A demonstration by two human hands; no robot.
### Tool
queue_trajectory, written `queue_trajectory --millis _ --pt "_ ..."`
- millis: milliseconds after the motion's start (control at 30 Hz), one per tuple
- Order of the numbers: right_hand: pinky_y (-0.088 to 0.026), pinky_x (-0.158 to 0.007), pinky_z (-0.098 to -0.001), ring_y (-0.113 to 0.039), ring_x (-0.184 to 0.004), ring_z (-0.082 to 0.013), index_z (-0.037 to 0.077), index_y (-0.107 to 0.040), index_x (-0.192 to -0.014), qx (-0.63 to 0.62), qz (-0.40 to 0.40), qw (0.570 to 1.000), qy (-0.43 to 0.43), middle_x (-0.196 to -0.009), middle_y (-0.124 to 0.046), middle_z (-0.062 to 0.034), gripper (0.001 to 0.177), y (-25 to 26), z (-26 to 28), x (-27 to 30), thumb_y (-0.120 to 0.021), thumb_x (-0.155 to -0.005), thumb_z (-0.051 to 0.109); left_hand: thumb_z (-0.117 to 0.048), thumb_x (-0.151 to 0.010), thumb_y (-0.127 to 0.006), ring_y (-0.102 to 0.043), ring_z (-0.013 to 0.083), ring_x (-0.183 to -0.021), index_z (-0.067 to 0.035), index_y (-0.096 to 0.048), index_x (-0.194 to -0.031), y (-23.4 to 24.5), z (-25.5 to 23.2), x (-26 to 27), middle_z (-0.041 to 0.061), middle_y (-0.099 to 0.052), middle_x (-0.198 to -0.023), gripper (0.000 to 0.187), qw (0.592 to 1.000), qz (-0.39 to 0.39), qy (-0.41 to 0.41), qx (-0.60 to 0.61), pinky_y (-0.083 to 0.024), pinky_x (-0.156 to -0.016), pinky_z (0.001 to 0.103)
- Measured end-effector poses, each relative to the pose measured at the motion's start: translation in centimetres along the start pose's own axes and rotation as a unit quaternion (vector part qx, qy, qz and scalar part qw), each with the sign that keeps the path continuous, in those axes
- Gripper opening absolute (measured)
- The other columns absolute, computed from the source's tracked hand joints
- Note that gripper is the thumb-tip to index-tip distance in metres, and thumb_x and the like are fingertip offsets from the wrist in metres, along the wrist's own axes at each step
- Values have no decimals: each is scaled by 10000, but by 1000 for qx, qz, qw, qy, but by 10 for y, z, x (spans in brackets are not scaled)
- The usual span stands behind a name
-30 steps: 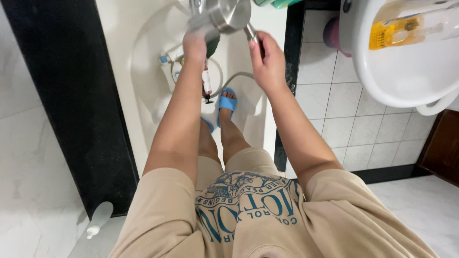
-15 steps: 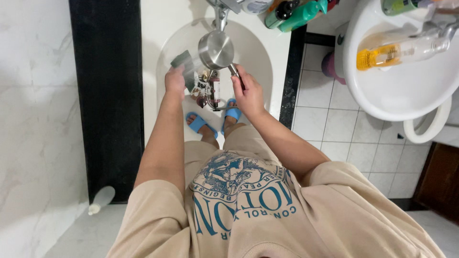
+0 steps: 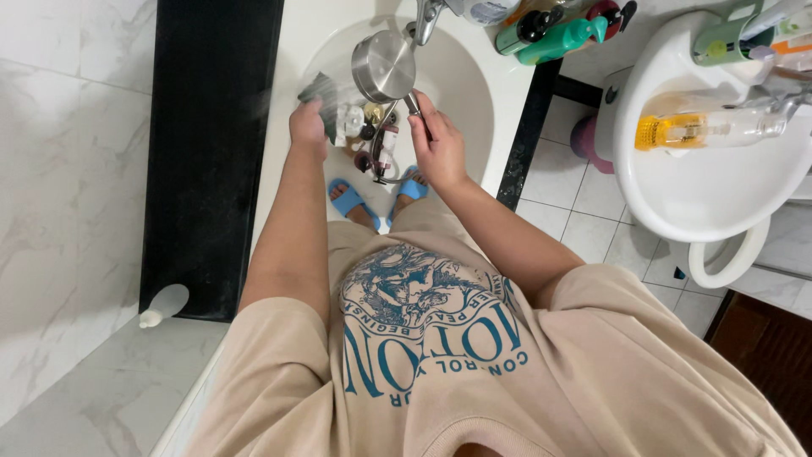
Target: The person cleans the bathroom wall and ledge with a sponge, then rinses the area and several bottles with water from a handheld showerhead.
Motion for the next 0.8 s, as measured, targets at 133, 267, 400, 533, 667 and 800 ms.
queue_trajectory --millis 133,267,400,533,667,800 --pt "-534 -708 -413 -650 -757 -308 174 -597 -1437 33 1 999 8 -887 -663 -135 398 -2 0 3 -661 -1045 192 -231 -944 -635 -656 233 -1099 -35 -664 -1289 8 -4 4 100 -718 -1216 397 993 15 -115 17 -495 -967 360" --pt "-542 -730 -415 -668 -780 -298 167 -592 -1452 84 -64 994 -14 -910 -676 -138 425 3 -8 -4 -642 -1031 179 -282 -955 -615 -654 201 -1076 -53 -650 -1305 11 -13 0 72 -712 -1198 419 994 -41 -84 -60 -487 -935 327" --pt "-557 -883 -378 -665 -983 -270 117 -478 -1532 68 -237 969 0 -1121 -672 -161 418 39 -21 -33 -547 -1121 145 -297 -978 -608 -629 212 -1022 -40 -659 -1317 3 -30 17 100 -712 -1150 428 990 -43 -87 -103 -483 -902 337" --pt "-557 -854 -346 -676 -959 -240 117 -426 -1576 91 -231 967 59 -1174 -703 -146 471 59 -18 -70 -569 -1128 135 -272 -981 -623 -651 182 -1044 -33 -670 -1310 -12 -58 27 73 -739 -1166 410 986 -13 -140 -94 -482 -934 307" --pt "-521 -750 -352 -645 -811 -236 175 -525 -1521 145 -165 973 -70 -982 -708 -127 439 60 -28 -75 -628 -1095 187 -276 -984 -601 -663 190 -1006 -34 -667 -1291 -24 -79 41 75 -743 -1123 397 983 -13 -141 -114 -497 -903 310" --pt "-543 -821 -349 -643 -884 -256 108 -458 -1553 77 -264 962 0 -1095 -714 -145 481 72 -10 -66 -596 -1093 131 -271 -986 -593 -698 202 -991 -28 -687 -1237 -39 -109 53 90 -763 -1076 361 960 -6 -199 -195 -502 -900 313"
Point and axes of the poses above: each hand's wrist, its own x-axis away from the middle knuckle, its own y-axis out of the back of the hand, z = x × y, the point moved 6 cm from there along -x, towards the middle knuckle
